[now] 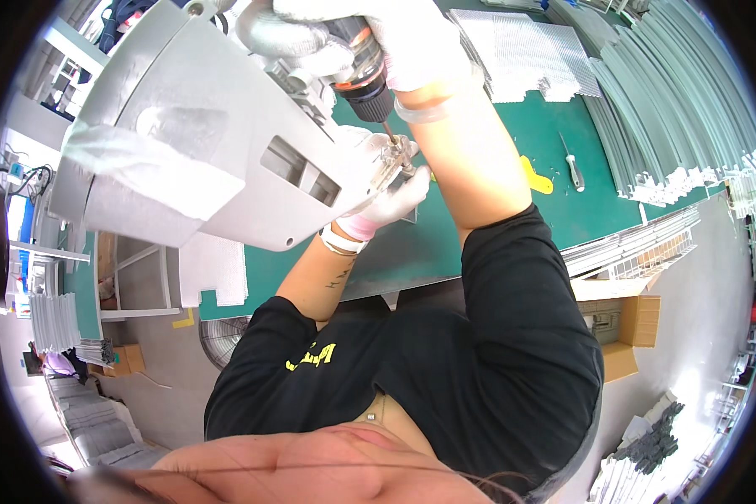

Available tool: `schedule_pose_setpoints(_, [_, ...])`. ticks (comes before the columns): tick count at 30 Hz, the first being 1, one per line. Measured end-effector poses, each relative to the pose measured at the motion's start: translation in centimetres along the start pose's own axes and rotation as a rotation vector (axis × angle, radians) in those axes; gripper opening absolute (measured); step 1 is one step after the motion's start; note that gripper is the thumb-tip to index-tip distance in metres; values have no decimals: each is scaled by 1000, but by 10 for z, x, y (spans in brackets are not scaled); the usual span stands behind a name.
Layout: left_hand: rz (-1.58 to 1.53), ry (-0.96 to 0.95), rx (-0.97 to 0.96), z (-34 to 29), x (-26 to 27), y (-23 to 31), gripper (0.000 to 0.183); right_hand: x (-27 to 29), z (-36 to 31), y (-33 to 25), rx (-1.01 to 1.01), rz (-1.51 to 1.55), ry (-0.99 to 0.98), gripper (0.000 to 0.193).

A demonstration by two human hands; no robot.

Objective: The person assembles metal frames by placing a mesh sheet on a workbench, inserting a plastic spacer, and fitting metal bars into the sheet's edges. They use a hammer to secure the bars and repeat the process for multiple units.

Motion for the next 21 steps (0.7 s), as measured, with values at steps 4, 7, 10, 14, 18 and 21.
schedule_pose_setpoints(4, [157, -17, -120, -2, -1, 3, 19, 20, -13, 9, 42, 85, 117, 50])
schedule_pose_setpoints(7, [267, 2, -178, -2, 10, 18, 18, 24, -20, 8, 91, 97, 184, 46])
schedule_pose_setpoints(10, [293, -47, -185, -2, 9, 25, 19, 18, -27, -6, 194, 35, 327, 42])
schedule_pose_setpoints(14, [307, 106, -197, -22, 11, 16, 19, 6, -24, -20, 397, -12, 536, 38])
schedule_pose_setpoints(18, [292, 122, -283, -25, 19, 33, 16, -20, -22, -72, 643, -116, 792, 33])
schedule_pose_setpoints(21, [458, -142, -286, -48, 39, 61, 27, -41, -19, -96, 632, -267, 741, 30])
Point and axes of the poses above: each hand's wrist, its own z-axis towards the middle knuckle, its own x-axis out of the back of the hand, y = z × x, the point moved 7 cm from there along z, towards the middle knuckle, and after that the axes turned 1 degree about -y, right-handed, at the moved point
